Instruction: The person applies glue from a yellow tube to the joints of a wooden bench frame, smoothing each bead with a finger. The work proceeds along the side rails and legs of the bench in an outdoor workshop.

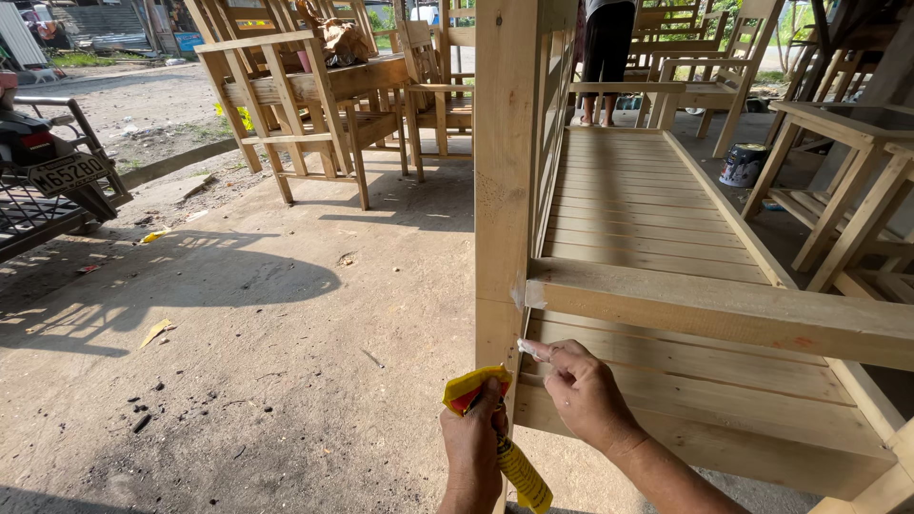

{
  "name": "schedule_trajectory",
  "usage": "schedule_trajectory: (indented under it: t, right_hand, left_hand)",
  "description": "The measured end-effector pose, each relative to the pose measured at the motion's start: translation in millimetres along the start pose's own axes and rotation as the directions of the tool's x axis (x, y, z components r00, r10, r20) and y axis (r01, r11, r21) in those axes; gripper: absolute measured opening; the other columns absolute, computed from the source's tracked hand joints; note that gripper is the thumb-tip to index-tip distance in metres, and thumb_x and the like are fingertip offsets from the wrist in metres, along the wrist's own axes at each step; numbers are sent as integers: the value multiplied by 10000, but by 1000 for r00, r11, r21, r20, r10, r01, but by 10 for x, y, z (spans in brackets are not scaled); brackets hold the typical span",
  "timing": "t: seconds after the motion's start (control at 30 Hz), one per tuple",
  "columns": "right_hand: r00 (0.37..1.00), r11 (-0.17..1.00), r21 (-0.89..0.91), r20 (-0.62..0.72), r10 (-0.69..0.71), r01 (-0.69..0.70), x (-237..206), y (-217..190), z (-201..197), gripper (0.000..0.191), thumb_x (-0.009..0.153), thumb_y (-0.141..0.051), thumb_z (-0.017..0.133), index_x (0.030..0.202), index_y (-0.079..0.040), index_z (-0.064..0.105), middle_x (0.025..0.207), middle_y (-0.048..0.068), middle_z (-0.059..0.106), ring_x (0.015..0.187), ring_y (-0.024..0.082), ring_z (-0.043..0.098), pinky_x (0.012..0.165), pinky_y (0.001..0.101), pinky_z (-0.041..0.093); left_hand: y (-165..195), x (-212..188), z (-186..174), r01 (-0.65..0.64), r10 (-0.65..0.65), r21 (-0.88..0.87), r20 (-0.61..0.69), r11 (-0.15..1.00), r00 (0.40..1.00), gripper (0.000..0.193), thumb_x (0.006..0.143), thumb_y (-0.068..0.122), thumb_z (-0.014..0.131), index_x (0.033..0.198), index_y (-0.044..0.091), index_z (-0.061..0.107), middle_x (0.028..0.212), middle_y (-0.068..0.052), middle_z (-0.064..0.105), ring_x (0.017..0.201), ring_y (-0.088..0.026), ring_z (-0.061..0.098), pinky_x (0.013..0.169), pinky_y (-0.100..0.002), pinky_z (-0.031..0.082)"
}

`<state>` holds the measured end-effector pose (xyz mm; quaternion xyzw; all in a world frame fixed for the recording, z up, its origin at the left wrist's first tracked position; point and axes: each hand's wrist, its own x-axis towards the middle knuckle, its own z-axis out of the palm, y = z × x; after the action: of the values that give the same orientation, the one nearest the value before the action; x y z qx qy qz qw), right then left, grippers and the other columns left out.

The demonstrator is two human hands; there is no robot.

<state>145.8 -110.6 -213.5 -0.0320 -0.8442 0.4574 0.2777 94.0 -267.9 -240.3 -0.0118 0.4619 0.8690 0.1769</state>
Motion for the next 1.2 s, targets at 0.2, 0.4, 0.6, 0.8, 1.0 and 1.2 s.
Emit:
schedule_trajectory:
  t: [0.2,0.4,0.6,0.8,1.0,1.2]
  right_hand:
    - [888,425,-800,273,-371,424,222,-166,-258,687,864,-40,601,1443,-410,602,1009,53,678,800,163,633,767,348,490]
    - [840,259,-838,357,-409,481,173,-92,-290,601,922,-93,576,1433,-408,566,981,59,652,801,173,621,777,350,462]
    - [856,332,-807,370,-361,488,163,-3,-278,630,909,-53,585,1441,-390,554,952,41,634,814,154,613,787,356,454]
    - [856,269,-827,407,-318,494,126,78,-239,703,902,-3,581,1466,-418,520,954,68,623,785,164,592,755,334,435]
    - [864,326,-808,404,-300,491,113,169,-202,795,860,45,556,1508,-411,487,965,37,589,771,152,579,741,347,428]
    - [886,317,-827,430,-174,464,102,250,-155,859,891,77,527,1555,-464,458,935,22,570,789,146,571,730,334,417]
  left_hand:
    - [-40,-71,33,5,-7,-70,-36,998,999,176,911,190,735,973,24,740,601,14,485,488,-84,388,463,-269,301]
    - [-121,-86,96,-20,16,-66,-60,998,998,172,920,180,739,974,19,712,597,7,487,485,-97,402,465,-279,314]
    - [-204,-89,57,-46,40,-71,-80,996,996,172,929,176,724,985,14,717,612,10,514,501,-90,429,480,-274,341]
    - [-278,-132,25,-40,32,-95,-87,995,996,175,918,171,732,977,7,721,603,12,491,486,-91,388,462,-277,300]
    - [-280,-96,26,24,-33,-84,-111,996,993,184,925,174,740,982,1,717,607,9,496,494,-94,411,475,-275,328]
    - [-319,-34,37,21,-32,-117,-95,993,995,183,914,168,746,981,3,706,604,-3,503,485,-104,410,471,-279,320]
